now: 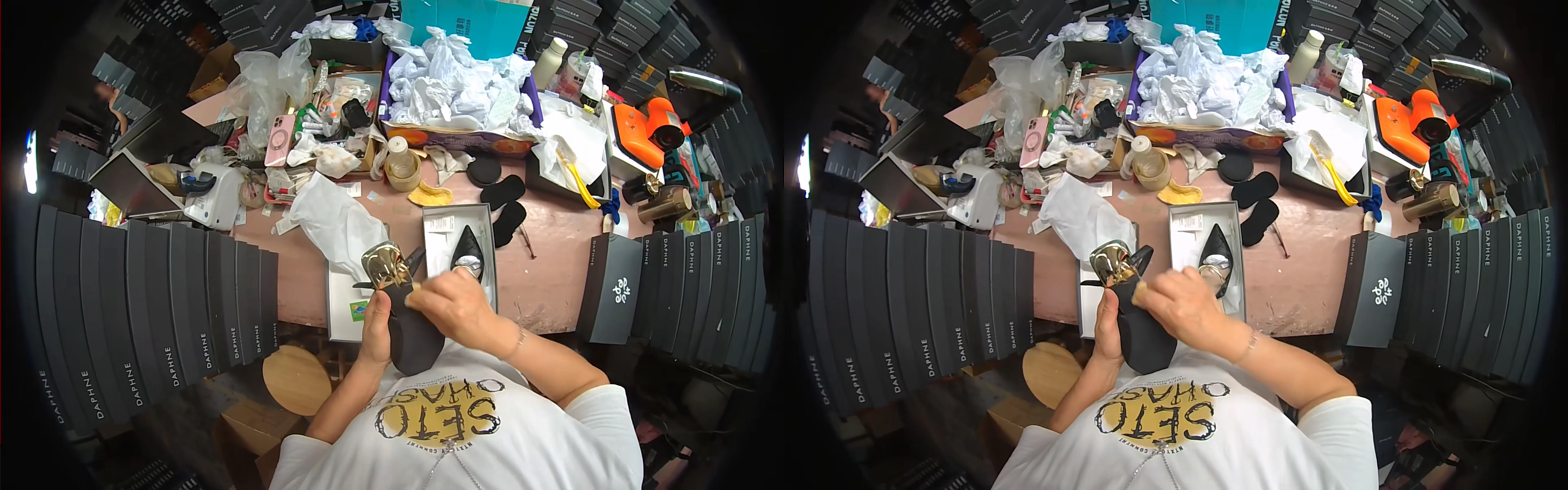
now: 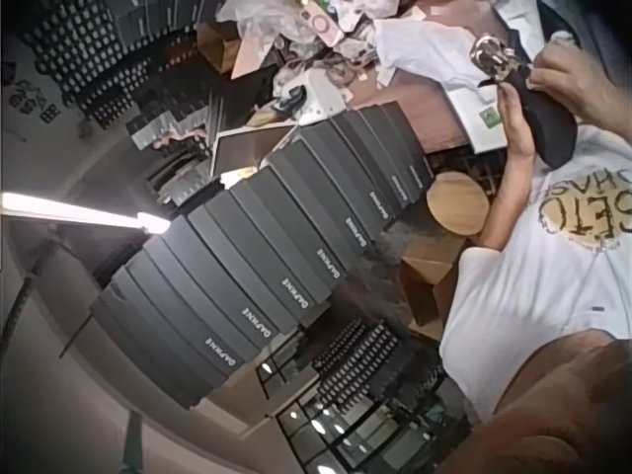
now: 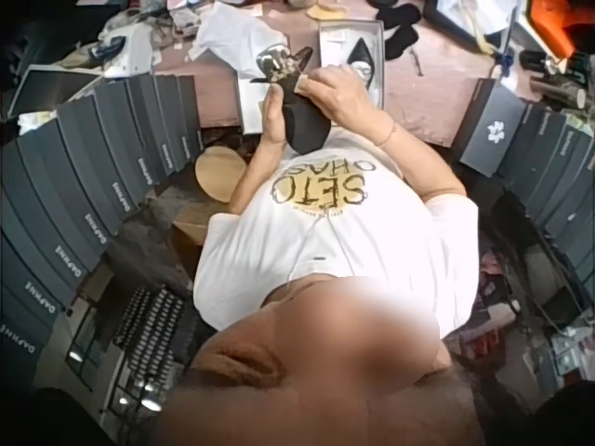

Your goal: Packing a pair of black high-heeled shoes into a shoebox using protective tissue paper.

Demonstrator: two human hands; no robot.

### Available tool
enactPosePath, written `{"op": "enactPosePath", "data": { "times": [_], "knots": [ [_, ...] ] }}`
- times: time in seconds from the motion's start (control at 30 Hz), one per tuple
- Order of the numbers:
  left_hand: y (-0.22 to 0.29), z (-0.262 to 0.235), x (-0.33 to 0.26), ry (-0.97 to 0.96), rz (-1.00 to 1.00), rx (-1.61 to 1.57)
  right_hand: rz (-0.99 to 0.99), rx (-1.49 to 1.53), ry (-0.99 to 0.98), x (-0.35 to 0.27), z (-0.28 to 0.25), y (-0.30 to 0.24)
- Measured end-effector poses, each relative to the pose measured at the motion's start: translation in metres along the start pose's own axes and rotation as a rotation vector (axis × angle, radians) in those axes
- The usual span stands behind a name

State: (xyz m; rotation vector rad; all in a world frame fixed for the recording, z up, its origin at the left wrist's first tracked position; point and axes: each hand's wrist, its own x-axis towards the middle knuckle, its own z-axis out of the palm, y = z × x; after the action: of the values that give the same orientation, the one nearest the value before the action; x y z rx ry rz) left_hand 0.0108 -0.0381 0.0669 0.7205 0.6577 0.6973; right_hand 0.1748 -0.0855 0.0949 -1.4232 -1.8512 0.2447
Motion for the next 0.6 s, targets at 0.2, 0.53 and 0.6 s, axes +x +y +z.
{"op": "enactPosePath", "data": {
  "times": [0.2, 0.53, 0.6],
  "knots": [
    [-0.003, -0.007, 0.0, -0.01, -0.005, 0.009, 0.054, 0.042, -0.043, -0.004, -0.003, -0.006],
    [-0.001, 0.0, 0.006, -0.056, 0.009, 0.029, 0.082, 0.064, -0.138, 0.005, -0.014, -0.002],
    [0.0, 0.007, 0.009, -0.054, 0.01, 0.067, 0.053, 0.047, 0.01, 0.008, -0.007, 0.002]
  ]
}}
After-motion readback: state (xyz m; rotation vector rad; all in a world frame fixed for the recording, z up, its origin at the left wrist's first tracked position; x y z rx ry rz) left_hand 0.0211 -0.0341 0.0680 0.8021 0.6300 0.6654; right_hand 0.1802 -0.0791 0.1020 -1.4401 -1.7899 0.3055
